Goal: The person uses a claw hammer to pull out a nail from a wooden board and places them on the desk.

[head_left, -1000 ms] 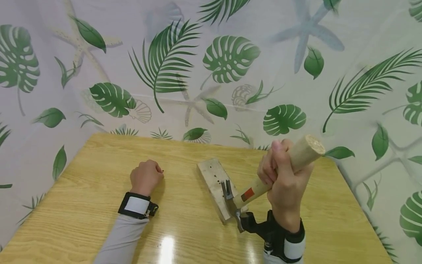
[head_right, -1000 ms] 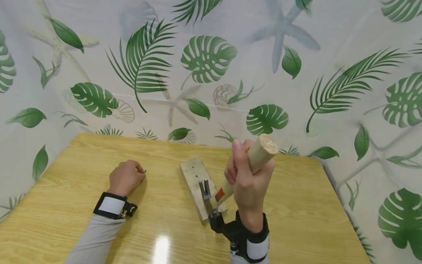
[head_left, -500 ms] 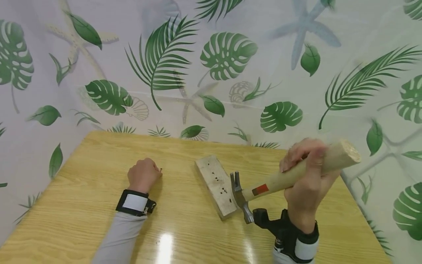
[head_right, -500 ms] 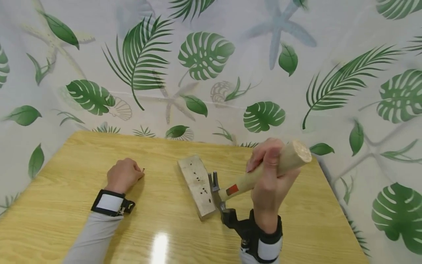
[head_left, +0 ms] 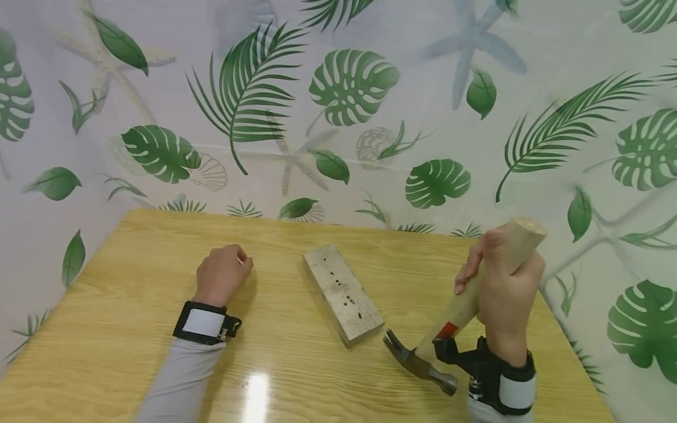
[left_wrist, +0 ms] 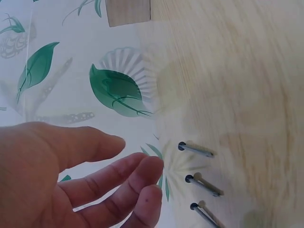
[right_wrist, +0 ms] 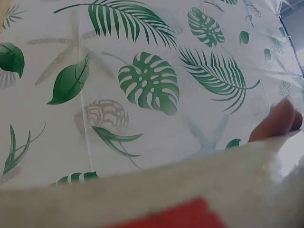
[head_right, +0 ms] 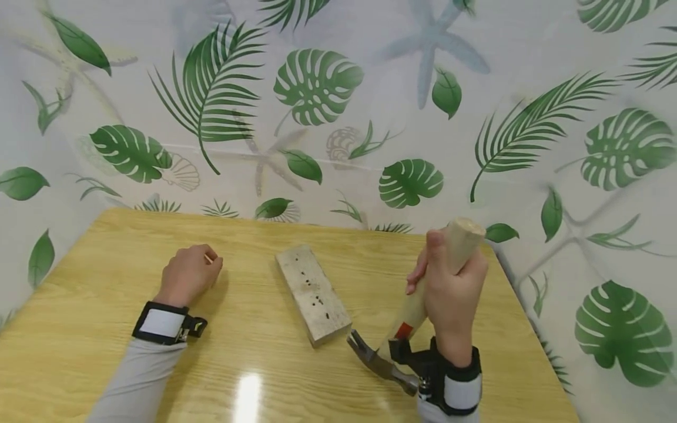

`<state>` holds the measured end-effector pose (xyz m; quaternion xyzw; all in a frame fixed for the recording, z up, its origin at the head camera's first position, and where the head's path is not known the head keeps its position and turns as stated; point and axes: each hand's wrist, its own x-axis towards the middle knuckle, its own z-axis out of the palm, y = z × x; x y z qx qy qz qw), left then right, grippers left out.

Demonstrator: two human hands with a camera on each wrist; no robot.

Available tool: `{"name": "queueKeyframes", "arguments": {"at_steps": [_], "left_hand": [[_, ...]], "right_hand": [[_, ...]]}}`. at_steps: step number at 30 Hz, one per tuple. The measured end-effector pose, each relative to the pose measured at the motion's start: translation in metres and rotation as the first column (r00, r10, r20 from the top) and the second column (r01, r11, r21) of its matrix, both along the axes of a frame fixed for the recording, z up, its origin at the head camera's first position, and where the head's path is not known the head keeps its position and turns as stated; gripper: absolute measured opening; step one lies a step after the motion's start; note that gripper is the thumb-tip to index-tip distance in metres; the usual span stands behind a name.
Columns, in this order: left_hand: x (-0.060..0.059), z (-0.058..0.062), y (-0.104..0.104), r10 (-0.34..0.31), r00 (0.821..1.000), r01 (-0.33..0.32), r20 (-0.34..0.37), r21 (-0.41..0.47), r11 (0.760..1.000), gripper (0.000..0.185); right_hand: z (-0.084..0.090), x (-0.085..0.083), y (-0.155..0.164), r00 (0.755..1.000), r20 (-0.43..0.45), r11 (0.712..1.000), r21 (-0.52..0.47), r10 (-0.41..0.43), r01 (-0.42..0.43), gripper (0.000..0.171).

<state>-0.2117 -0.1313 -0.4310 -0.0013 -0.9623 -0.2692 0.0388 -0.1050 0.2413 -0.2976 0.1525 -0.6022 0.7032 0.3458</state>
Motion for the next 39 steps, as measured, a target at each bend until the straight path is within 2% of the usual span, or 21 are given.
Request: {"name": "queueKeyframes", "arguments": {"at_steps": [3,9,15,20,24,27,30,34,36,39], "left_hand": [[0.001,0.001,0.002,-0.012,1.000,0.012,-0.005,0.006,1.000,0.024],[-0.001,0.001,0.003,-0.042,0.999,0.042,0.007,0.022,0.999,0.029],[-0.001,-0.003,0.004,-0.066,0.998,0.066,-0.021,0.004,0.998,0.029],[-0.002,-0.005,0.010,-0.084,0.995,0.083,-0.050,-0.020,0.996,0.027],[-0.002,-0.004,0.016,-0.101,0.993,0.099,-0.055,-0.027,0.995,0.027],[-0.002,-0.005,0.021,-0.122,0.991,0.121,-0.057,-0.033,0.992,0.027],[-0.002,-0.007,0.026,-0.151,0.987,0.149,-0.055,-0.035,0.988,0.029],[-0.003,-0.010,0.032,-0.185,0.982,0.185,-0.034,-0.011,0.983,0.030],[-0.002,-0.011,0.034,-0.195,0.981,0.195,-0.019,0.004,0.981,0.030],[-0.001,-0.012,0.037,-0.205,0.979,0.205,0.006,0.017,0.979,0.031]], "right_hand": [[-0.003,-0.003,0.011,0.996,0.091,0.999,0.038,-0.013,0.010,0.035],[-0.007,-0.009,0.029,0.985,0.174,0.998,0.057,-0.015,0.005,0.038],[-0.013,-0.017,0.036,0.952,0.307,0.987,0.151,0.014,-0.063,0.055],[-0.018,-0.025,0.039,0.947,0.320,0.974,0.210,0.016,-0.088,0.054],[-0.027,-0.033,0.039,0.965,0.258,0.972,0.234,-0.045,-0.017,0.034],[-0.037,-0.044,0.041,0.962,0.243,0.959,0.277,-0.122,0.051,0.012],[-0.050,-0.056,0.042,0.935,0.315,0.930,0.365,-0.165,0.042,0.042],[-0.072,-0.071,0.045,0.870,0.466,0.884,0.460,-0.162,-0.082,0.078],[-0.085,-0.079,0.048,0.835,0.527,0.859,0.490,-0.157,-0.148,0.086],[-0.103,-0.088,0.052,0.789,0.589,0.814,0.536,-0.174,-0.221,0.086]]}}
